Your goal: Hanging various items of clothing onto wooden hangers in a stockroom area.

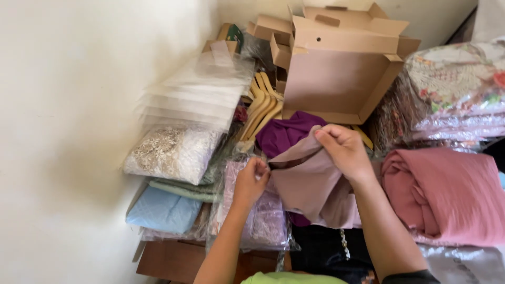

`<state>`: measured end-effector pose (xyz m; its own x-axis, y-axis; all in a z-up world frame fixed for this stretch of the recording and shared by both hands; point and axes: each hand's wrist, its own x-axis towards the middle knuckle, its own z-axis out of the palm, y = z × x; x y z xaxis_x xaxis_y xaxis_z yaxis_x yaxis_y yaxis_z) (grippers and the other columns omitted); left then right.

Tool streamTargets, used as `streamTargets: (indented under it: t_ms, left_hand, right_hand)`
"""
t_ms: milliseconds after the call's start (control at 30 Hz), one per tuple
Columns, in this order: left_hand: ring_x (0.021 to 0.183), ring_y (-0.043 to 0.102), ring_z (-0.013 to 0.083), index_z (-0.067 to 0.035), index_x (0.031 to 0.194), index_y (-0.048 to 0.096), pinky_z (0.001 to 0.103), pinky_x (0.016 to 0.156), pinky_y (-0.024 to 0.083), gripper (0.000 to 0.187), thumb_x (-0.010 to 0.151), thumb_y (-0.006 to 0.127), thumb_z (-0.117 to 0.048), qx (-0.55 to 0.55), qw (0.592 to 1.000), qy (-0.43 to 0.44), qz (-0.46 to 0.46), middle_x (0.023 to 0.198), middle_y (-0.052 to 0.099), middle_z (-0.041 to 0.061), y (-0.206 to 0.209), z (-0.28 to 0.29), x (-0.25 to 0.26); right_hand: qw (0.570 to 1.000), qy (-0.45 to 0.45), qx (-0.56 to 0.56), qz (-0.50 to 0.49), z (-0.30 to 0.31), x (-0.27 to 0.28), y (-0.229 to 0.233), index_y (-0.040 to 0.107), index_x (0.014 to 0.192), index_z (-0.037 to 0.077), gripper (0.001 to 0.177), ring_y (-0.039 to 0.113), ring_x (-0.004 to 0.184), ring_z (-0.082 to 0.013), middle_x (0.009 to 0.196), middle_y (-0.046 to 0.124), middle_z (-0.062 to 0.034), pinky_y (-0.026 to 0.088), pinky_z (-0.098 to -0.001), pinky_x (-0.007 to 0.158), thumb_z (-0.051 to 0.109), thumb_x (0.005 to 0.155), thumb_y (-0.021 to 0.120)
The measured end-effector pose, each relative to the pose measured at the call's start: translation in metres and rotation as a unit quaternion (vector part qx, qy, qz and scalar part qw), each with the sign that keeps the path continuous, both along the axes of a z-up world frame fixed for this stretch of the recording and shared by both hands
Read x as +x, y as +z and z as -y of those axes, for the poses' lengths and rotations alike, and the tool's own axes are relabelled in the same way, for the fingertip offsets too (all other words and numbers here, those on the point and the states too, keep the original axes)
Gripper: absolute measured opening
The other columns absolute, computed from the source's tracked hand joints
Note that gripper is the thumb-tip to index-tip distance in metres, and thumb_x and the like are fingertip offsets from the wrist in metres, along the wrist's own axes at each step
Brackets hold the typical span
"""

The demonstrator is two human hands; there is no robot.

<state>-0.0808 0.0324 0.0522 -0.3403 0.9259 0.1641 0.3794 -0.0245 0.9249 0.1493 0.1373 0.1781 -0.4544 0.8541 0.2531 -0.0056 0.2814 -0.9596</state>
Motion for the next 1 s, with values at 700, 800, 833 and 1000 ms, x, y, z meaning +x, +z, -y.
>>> streamTargets:
  t_ms: [700,800,833,1000]
  left_hand:
    - [0.128,0.058,0.0371,-0.001,0.132,0.050,0.043,0.112,0.043,0.053,0.080,0.060,0.000,0.030,0.992,0.117,0.045,0.136,0.057,0.022,-0.228,-0.180,-0.059]
    - [0.130,0.050,0.0418,-0.001,0.130,0.054,0.046,0.113,0.038,0.056,0.076,0.068,0.000,-0.028,0.995,0.095,-0.011,0.134,0.055,0.024,-0.231,-0.174,-0.059]
    - [0.130,0.050,0.0418,-0.001,0.130,0.054,0.046,0.113,0.038,0.056,0.076,0.068,0.000,-0.040,0.994,0.098,-0.011,0.134,0.055,0.024,-0.223,-0.173,-0.061]
    - [0.137,0.047,0.0400,-0.003,0.130,0.055,0.044,0.117,0.036,0.051,0.079,0.066,0.000,-0.036,0.996,0.074,0.037,0.142,0.052,0.022,-0.189,-0.167,-0.062]
  right_hand:
    - [0.996,-0.070,0.041,0.030,-0.254,-0.207,-0.307,0.058,0.136,-0.002,0.047,0.067,0.105,-0.0199,0.112,0.066,-0.0120,0.057,-0.0314,0.082,-0.001,0.089,0.065]
    - [0.976,-0.153,0.029,0.154,-0.276,-0.224,-0.300,0.051,0.146,-0.001,0.057,0.068,0.098,-0.0200,0.104,0.071,-0.0121,0.053,-0.0300,0.085,0.004,0.093,0.069]
    - [0.976,-0.148,0.018,0.157,-0.282,-0.233,-0.298,0.051,0.146,-0.001,0.057,0.068,0.098,-0.0200,0.104,0.071,-0.0121,0.053,-0.0300,0.085,0.004,0.093,0.069]
    - [0.965,-0.120,-0.228,-0.038,-0.289,-0.249,-0.285,0.034,0.154,0.003,0.067,0.065,0.083,-0.0163,0.101,0.073,-0.0121,0.054,-0.0257,0.071,0.004,0.094,0.063]
